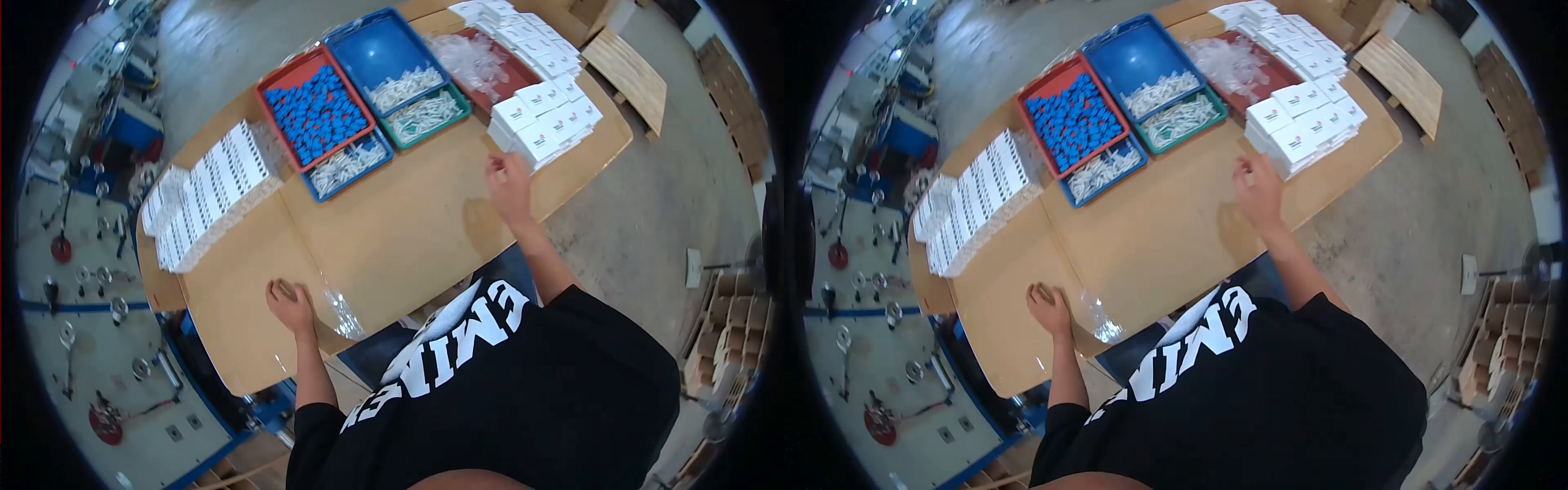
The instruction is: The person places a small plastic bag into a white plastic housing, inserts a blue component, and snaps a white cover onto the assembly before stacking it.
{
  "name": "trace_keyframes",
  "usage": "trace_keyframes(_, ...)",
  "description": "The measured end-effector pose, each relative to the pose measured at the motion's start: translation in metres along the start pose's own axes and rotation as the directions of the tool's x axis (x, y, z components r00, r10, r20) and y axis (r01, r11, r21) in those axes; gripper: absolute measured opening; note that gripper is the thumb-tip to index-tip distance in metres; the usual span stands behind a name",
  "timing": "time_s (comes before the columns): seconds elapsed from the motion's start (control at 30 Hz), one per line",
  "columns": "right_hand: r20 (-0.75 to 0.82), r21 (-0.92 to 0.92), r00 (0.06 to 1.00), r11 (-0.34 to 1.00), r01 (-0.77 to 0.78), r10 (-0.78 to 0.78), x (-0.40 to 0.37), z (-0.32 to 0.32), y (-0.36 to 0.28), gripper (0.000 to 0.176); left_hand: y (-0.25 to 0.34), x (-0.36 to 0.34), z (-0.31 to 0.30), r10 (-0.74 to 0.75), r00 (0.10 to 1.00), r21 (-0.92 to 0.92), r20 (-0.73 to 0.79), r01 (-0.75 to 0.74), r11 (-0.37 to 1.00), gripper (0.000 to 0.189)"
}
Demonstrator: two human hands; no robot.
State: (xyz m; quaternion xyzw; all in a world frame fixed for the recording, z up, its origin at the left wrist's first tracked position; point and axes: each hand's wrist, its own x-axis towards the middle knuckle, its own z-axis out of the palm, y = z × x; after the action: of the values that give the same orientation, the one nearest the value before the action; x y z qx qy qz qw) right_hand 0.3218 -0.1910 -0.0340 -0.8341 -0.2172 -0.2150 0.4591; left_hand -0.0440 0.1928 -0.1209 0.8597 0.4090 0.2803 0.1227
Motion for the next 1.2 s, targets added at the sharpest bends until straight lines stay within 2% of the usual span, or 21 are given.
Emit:
trace_keyframes(0.1, -0.331, -0.118, 0.903, 0.938, -0.327, 0.273, 0.044, -0.047, 0.048, 0.021, -0.006, -0.001, 0.002, 0.029, 1.0, 0.019, 0.0, -0.029, 0.999, 0.04)
trace_keyframes(0.13, -0.421, -0.069, 0.794, 0.858, -0.51, 0.438, 0.057, -0.061, 0.067, 0.04, -0.009, -0.001, 0.004, 0.035, 0.999, 0.019, -0.004, -0.035, 0.999, 0.039)
trace_keyframes(0.17, -0.434, -0.066, 0.787, 0.855, -0.514, 0.439, 0.068, -0.074, 0.088, 0.04, -0.007, -0.002, 0.003, 0.048, 0.999, 0.013, -0.004, -0.048, 0.999, 0.039)
trace_keyframes(0.23, -0.508, -0.065, 0.605, 0.673, -0.737, 0.613, 0.08, -0.092, 0.129, 0.056, -0.003, -0.004, 0.002, 0.026, 1.0, 0.059, 0.005, -0.026, 0.998, 0.04)
trace_keyframes(0.27, -0.514, -0.061, 0.601, 0.673, -0.738, 0.612, 0.082, -0.096, 0.148, 0.056, -0.004, -0.005, 0.002, 0.033, 0.999, 0.054, 0.004, -0.033, 0.998, 0.04)
trace_keyframes(0.33, -0.089, 0.064, 0.627, 0.633, -0.772, 0.774, 0.082, -0.098, 0.171, 0.062, -0.007, -0.004, 0.003, 0.03, 0.999, 0.063, 0.015, -0.031, 0.998, 0.04)
trace_keyframes(0.37, -0.092, 0.068, 0.627, 0.633, -0.771, 0.774, 0.081, -0.097, 0.176, 0.062, -0.008, -0.003, 0.005, 0.034, 0.999, 0.062, 0.013, -0.035, 0.997, 0.04)
trace_keyframes(0.43, -0.006, 0.268, 0.523, 0.506, -0.82, 0.852, 0.076, -0.095, 0.181, 0.055, -0.009, -0.004, 0.004, 0.033, 0.999, 0.066, 0.016, -0.034, 0.997, 0.039)
trace_keyframes(0.57, -0.062, 0.383, 0.558, 0.536, -0.752, 0.827, 0.073, -0.098, 0.194, 0.049, -0.011, -0.005, 0.006, 0.057, 0.998, 0.072, -0.011, -0.056, 0.996, 0.038)
trace_keyframes(0.63, 0.0, 0.494, 0.503, 0.437, -0.752, 0.864, 0.07, -0.111, 0.183, 0.048, -0.013, -0.005, 0.007, 0.051, 0.999, 0.061, 0.005, -0.051, 0.997, 0.04)
trace_keyframes(0.67, -0.004, 0.493, 0.503, 0.439, -0.751, 0.864, 0.067, -0.116, 0.178, 0.048, -0.014, -0.005, 0.006, 0.051, 0.999, 0.057, 0.007, -0.052, 0.997, 0.04)
trace_keyframes(0.73, -0.273, 0.548, 0.711, 0.712, -0.439, 0.648, 0.061, -0.127, 0.158, 0.031, -0.009, -0.005, 0.003, 0.037, 0.999, 0.053, 0.013, -0.038, 0.998, 0.04)
trace_keyframes(0.77, -0.28, 0.542, 0.711, 0.717, -0.438, 0.645, 0.058, -0.134, 0.152, 0.031, -0.009, -0.006, 0.004, 0.039, 0.999, 0.044, 0.018, -0.039, 0.998, 0.04)
trace_keyframes(0.83, -0.369, 0.429, 0.853, 0.882, -0.197, 0.369, 0.052, -0.15, 0.139, 0.027, -0.01, -0.005, 0.004, 0.039, 0.999, 0.06, 0.014, -0.04, 0.997, 0.039)
trace_keyframes(0.9, -0.375, 0.46, 0.863, 0.876, -0.143, 0.338, 0.047, -0.16, 0.123, 0.025, -0.014, -0.005, 0.005, 0.038, 0.998, 0.067, 0.041, -0.04, 0.997, 0.041)
trace_keyframes(0.97, -0.374, 0.498, 0.876, 0.863, -0.087, 0.304, 0.041, -0.163, 0.109, 0.023, -0.026, -0.004, 0.012, 0.069, 0.997, 0.159, 0.041, -0.075, 0.984, 0.044)
trace_keyframes(1.03, -0.217, 0.566, 0.901, 0.8, -0.197, 0.375, 0.036, -0.159, 0.098, 0.031, -0.051, 0.004, 0.028, 0.069, 0.995, 0.181, 0.066, -0.08, 0.98, 0.047)
trace_keyframes(1.07, -0.194, 0.565, 0.909, 0.799, -0.204, 0.369, 0.034, -0.153, 0.082, 0.031, -0.056, 0.004, 0.035, 0.077, 0.993, 0.202, 0.089, -0.094, 0.975, 0.05)
trace_keyframes(1.13, 0.101, 0.713, 0.85, 0.559, -0.424, 0.517, 0.025, -0.133, 0.036, 0.044, 0.008, 0.007, 0.024, -0.066, 0.99, 0.07, 0.121, 0.057, 0.996, 0.056)
trace_keyframes(1.17, 0.147, 0.697, 0.849, 0.556, -0.453, 0.508, 0.02, -0.121, 0.021, 0.044, 0.019, 0.009, 0.036, 0.014, 0.991, -0.021, 0.135, -0.012, 1.0, 0.062)
trace_keyframes(1.2, 0.324, 0.696, 0.833, 0.484, -0.531, 0.448, 0.012, -0.107, 0.006, 0.05, 0.046, 0.004, 0.044, 0.036, 0.982, -0.201, 0.185, 0.002, 0.98, 0.063)
